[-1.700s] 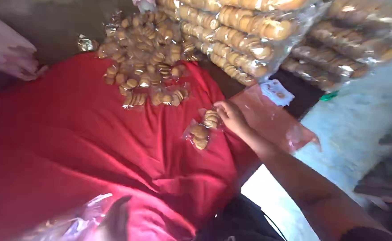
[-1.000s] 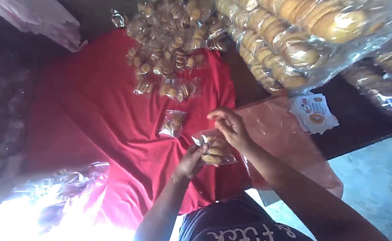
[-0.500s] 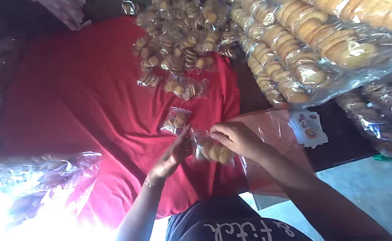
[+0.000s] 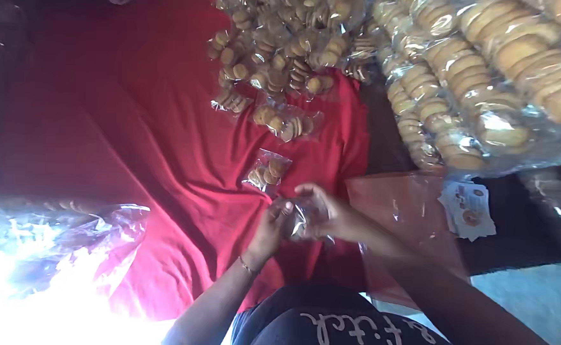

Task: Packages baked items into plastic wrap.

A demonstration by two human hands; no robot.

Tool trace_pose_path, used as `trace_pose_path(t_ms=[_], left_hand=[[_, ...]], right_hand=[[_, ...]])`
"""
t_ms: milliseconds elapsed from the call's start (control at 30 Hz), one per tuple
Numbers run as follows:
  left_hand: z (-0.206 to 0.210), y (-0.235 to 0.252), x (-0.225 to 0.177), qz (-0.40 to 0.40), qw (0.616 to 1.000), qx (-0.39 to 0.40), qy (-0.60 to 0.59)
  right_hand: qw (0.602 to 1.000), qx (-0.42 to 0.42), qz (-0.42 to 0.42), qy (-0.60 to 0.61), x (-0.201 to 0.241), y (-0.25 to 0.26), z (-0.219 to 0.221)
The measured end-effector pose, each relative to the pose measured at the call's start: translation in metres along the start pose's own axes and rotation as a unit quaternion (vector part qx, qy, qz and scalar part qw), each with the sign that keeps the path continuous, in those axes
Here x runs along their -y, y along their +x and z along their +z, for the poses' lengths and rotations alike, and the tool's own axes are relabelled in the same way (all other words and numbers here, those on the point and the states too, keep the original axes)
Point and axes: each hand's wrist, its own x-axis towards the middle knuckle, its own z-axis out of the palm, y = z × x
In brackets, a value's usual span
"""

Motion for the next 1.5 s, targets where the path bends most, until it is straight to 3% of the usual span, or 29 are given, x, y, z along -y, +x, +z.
trace_pose_path(t_ms=[133, 233, 300, 367, 433, 500, 633, 700, 767, 800, 867, 967, 1033, 1100, 1200, 1367, 1500], left_hand=[[0.009, -0.008, 0.008, 0.072, 0.992, -0.027, 0.105], [0.006, -0.004, 0.003, 0.175, 0.946, -0.089, 0.259], [-0.014, 0.014, -0.011, 0.171, 0.912, -0.170, 0.331], [-0.048, 0.043, -0.019, 0.101, 0.872, -0.217, 0.427], [-0.075, 0.074, -0.015, 0.029, 0.860, -0.168, 0.481], [-0.079, 0.093, -0.010, 0.008, 0.868, -0.076, 0.490], [-0.031, 0.086, -0.026, 0.066, 0.857, 0.162, 0.484], [-0.014, 0.081, -0.026, 0.111, 0.861, 0.228, 0.441], [-0.018, 0.087, -0.027, 0.099, 0.891, 0.260, 0.359], [-0.024, 0.095, -0.031, 0.081, 0.904, 0.244, 0.340], [-0.038, 0.118, -0.040, 0.084, 0.910, 0.127, 0.386], [-0.065, 0.176, -0.056, 0.117, 0.857, -0.083, 0.495], [-0.086, 0.220, -0.058, 0.087, 0.844, -0.103, 0.520], [-0.093, 0.244, -0.056, 0.011, 0.844, -0.045, 0.535], [-0.077, 0.240, -0.057, -0.075, 0.865, 0.015, 0.496], [-0.064, 0.178, -0.039, -0.040, 0.928, 0.150, 0.338], [-0.056, 0.139, -0.014, -0.091, 0.926, 0.270, 0.249]], right_hand=[[0.997, -0.037, -0.004, 0.066, -0.018, -0.021, 0.031], [0.996, -0.079, -0.040, 0.032, -0.029, -0.027, 0.034], [0.989, -0.107, -0.051, -0.086, -0.037, -0.025, 0.027], [0.978, -0.082, -0.038, -0.189, -0.048, -0.025, 0.014], [0.975, -0.049, -0.056, -0.209, -0.060, -0.023, 0.003], [0.961, -0.060, -0.134, -0.236, -0.064, -0.019, 0.002], [0.901, -0.198, -0.241, -0.300, -0.075, -0.005, 0.001], [0.909, -0.214, -0.242, -0.262, -0.085, -0.002, -0.003], [0.927, -0.208, -0.235, -0.208, -0.097, 0.000, -0.002], [0.930, -0.211, -0.230, -0.192, -0.100, 0.001, -0.001], [0.935, -0.208, -0.216, -0.190, -0.099, 0.001, 0.002], [0.910, -0.222, -0.233, -0.259, -0.098, 0.002, 0.012], [0.921, -0.197, -0.218, -0.258, -0.094, -0.002, 0.017], [0.920, -0.183, -0.224, -0.266, -0.097, -0.004, 0.016], [0.915, -0.181, -0.244, -0.264, -0.102, -0.007, 0.010], [0.930, -0.167, -0.250, -0.210, -0.106, -0.005, 0.006], [0.945, -0.136, -0.234, -0.186, -0.104, 0.002, -0.003]])
